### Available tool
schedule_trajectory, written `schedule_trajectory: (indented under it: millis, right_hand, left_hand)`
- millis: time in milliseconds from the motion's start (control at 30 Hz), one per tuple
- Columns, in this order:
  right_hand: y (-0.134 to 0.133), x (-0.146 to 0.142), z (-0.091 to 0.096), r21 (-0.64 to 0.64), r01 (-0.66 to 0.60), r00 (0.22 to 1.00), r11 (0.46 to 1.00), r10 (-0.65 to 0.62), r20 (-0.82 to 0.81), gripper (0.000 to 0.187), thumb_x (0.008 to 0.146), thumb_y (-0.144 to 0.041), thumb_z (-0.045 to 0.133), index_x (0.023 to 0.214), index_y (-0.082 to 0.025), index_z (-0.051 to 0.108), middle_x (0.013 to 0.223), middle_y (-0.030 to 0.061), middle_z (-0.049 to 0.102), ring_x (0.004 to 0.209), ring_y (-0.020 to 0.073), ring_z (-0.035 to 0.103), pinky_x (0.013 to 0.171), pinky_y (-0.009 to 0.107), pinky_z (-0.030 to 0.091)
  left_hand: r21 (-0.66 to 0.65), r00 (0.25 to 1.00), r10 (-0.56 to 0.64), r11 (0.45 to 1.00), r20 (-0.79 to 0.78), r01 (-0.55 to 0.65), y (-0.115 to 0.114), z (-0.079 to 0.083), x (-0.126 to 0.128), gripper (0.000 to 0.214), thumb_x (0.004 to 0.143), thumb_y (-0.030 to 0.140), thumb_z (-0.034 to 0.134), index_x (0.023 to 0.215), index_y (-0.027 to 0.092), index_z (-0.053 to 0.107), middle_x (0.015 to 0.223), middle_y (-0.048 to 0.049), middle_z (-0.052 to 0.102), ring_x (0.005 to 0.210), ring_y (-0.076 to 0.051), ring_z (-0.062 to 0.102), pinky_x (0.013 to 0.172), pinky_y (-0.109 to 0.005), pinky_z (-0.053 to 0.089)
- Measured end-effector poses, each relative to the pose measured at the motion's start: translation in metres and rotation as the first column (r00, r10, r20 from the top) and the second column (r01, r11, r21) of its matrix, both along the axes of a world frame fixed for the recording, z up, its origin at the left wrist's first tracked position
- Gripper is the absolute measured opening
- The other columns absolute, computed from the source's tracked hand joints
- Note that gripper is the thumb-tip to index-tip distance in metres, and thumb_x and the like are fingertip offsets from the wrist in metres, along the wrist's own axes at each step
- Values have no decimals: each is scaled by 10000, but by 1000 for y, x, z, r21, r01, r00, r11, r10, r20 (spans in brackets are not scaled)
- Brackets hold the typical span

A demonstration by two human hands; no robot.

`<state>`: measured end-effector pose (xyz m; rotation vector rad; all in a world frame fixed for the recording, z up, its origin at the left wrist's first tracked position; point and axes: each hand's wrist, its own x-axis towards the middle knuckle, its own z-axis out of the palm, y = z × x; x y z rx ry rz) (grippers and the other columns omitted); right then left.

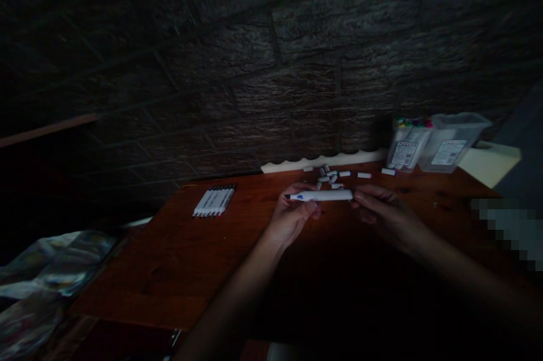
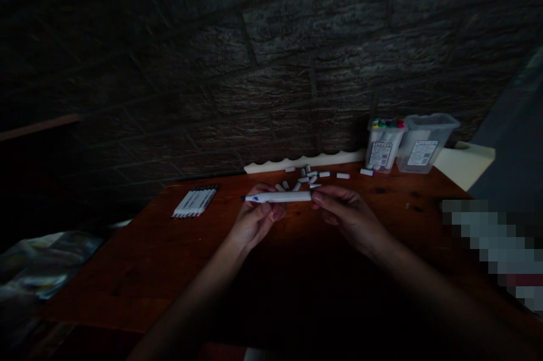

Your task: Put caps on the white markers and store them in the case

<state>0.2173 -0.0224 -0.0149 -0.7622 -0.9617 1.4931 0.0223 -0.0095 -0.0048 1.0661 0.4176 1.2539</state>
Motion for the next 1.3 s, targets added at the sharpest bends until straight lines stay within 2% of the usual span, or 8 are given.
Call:
schedule_trajectory:
  millis: [500,733,967,1133,1300]
  right_hand:
    - [-1,-1,2,43,7,1000,999,-8,9,169,629,-312,818,773,-248,758,635,14,648,474,67,384,413,214,220]
    - [0,0,0,51,41,999,998,-42,19,190,650,-294,810,833,-279,761,732,9,662,504,61,375,429,212,235]
    - [-2,0,5,51,79,995,996,-82,64,211,643,-308,814,847,-303,760,774,3,659,559,80,414,454,213,269]
    - [-2,0,5,70,62,993,996,-69,92,234,655,-309,804,885,-303,759,843,15,674,592,90,428,456,211,261]
    - [-1,-1,2,105,22,994,994,-33,101,226,691,-304,782,915,-325,755,867,8,679,570,77,391,459,213,257]
  left_hand:
    - [-42,1000,17,999,21,-16,2,-2,-3,365,575,295,855,864,164,675,619,31,576,535,-83,522,511,-222,385]
    - [-124,992,-89,987,90,100,0,-1,-1,380,633,260,822,969,170,670,569,38,557,545,-83,512,546,-214,400]
    - [-165,988,-82,981,135,104,-1,-2,3,384,683,234,786,1042,190,660,660,20,598,560,-78,508,538,-205,400]
    - [-191,992,-55,979,112,76,-3,-2,5,399,647,248,810,1009,170,663,647,15,590,578,-87,510,531,-206,389]
    - [-152,991,-79,984,109,95,-3,0,4,406,654,241,809,1024,165,659,635,28,583,569,-78,504,540,-205,378]
